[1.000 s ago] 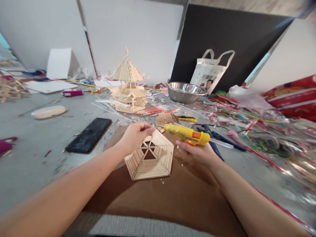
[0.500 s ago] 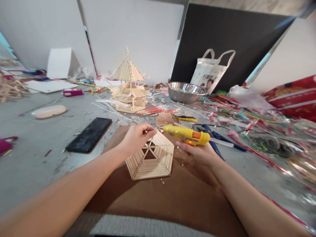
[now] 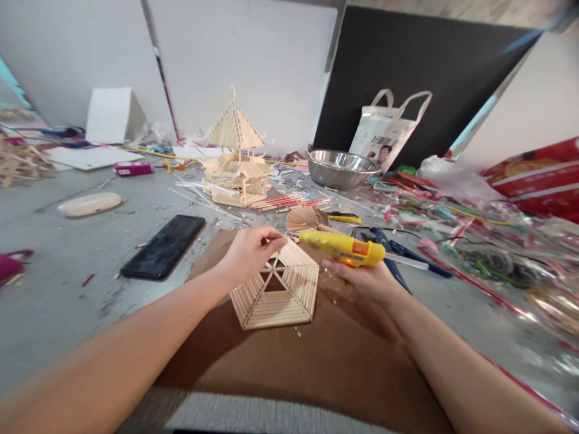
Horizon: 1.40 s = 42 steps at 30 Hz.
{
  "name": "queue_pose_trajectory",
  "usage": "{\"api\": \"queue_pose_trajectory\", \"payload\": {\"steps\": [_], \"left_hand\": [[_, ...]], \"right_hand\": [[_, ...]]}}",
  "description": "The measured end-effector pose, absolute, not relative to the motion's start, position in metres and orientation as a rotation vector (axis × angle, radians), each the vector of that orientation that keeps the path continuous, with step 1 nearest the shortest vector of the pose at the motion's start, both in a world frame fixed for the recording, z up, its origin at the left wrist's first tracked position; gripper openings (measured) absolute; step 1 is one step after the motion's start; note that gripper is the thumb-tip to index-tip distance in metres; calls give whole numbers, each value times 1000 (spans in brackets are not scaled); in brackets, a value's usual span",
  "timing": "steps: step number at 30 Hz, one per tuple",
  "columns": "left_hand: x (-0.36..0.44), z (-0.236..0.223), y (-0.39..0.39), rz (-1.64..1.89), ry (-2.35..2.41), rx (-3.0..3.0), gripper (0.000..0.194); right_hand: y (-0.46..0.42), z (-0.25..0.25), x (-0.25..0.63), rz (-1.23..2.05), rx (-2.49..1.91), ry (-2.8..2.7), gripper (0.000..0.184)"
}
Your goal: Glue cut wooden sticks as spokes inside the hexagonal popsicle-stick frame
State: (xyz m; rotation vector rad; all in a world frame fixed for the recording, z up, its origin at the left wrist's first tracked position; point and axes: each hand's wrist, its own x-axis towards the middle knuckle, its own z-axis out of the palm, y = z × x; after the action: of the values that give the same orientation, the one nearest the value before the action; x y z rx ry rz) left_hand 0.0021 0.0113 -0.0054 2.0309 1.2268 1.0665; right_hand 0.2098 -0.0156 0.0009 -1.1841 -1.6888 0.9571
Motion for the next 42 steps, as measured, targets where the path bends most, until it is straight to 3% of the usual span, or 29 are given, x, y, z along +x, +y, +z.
{"api": "queue_pose_trajectory", "payload": {"steps": [20,28,42], "left_hand": [[0,-6,15,1059,1235,1986,19],[-4,0,15,556,1106,2156,13],[-4,-4,15,249,1075,2308,11]], "right_hand": [[-15,1,212,1011,-1243,-1572,17],[-6,-5,220,1027,-1254,-1385,23],[-5,-8,220,1029,-1262,-1457,22]]}}
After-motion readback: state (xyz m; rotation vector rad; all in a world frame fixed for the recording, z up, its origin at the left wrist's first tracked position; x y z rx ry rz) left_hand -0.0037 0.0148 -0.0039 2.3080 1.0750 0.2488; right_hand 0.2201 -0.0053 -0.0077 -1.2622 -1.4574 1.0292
